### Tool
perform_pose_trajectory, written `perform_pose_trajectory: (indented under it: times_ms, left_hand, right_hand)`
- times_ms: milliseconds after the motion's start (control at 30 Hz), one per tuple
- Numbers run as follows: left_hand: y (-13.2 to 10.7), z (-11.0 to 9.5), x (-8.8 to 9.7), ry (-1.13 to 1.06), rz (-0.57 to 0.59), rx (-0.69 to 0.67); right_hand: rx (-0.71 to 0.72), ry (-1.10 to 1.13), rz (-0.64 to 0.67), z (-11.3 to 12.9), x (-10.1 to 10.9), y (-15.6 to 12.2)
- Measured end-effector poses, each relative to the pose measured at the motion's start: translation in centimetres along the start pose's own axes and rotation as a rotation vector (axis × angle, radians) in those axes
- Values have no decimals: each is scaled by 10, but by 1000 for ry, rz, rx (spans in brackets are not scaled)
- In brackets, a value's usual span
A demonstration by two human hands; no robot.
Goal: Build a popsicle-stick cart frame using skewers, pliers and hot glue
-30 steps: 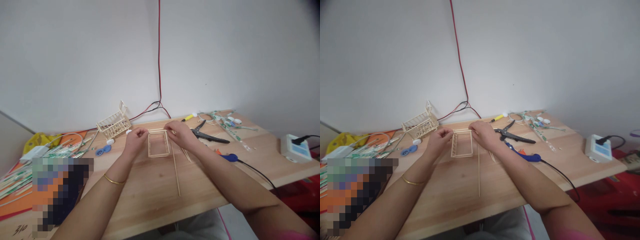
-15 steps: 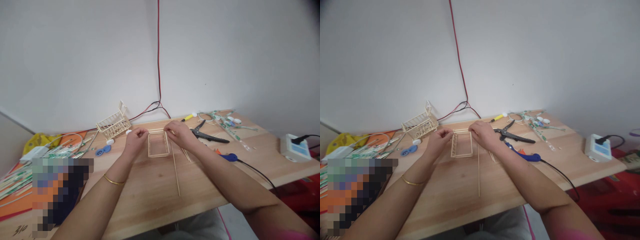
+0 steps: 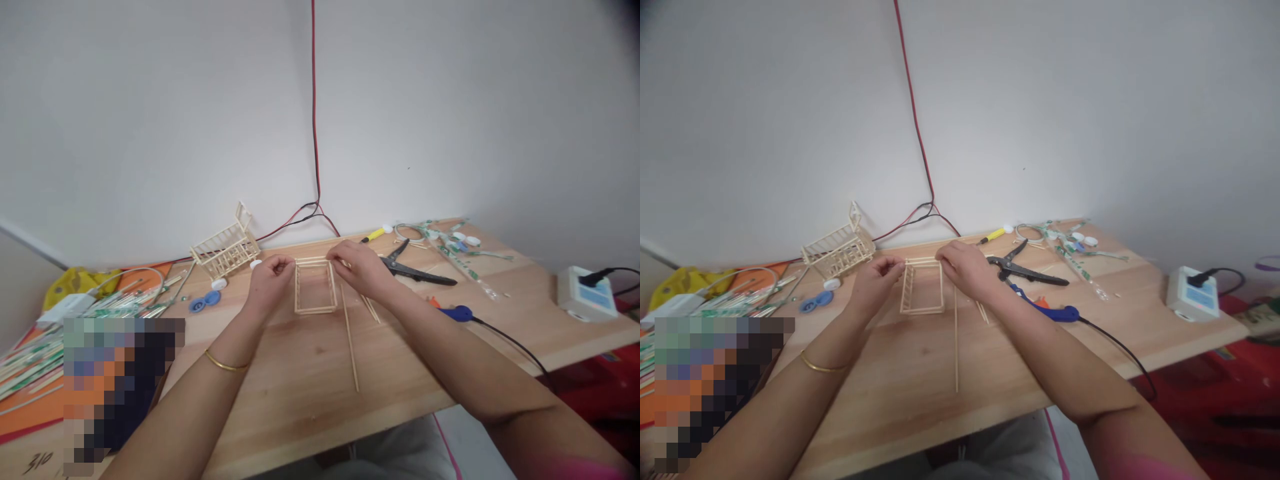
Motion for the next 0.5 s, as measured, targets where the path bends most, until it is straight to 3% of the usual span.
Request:
perform_pose_trajectory:
  times_ms: [133,367,500]
  left_hand:
    - [1,3,1,-4,1,-17]
    - [0,9,-1,-79,12,43]
    - [-1,12,-4,-155,21,69]
  right_hand:
    - [-32,42,7,-4,13,-4]
    - [-239,58,150,-20,62,-32]
    - [-329,5,212,-28,71,-43]
Point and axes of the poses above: each hand's wrist, its own y-axis towards the middle knuckle, its own x-axis out of the back of the hand, z = x × y, the point moved 2 cm from there along y, towards the middle knuckle, and after that the axes turned 13 degrees about z, right-handed, at the moved point
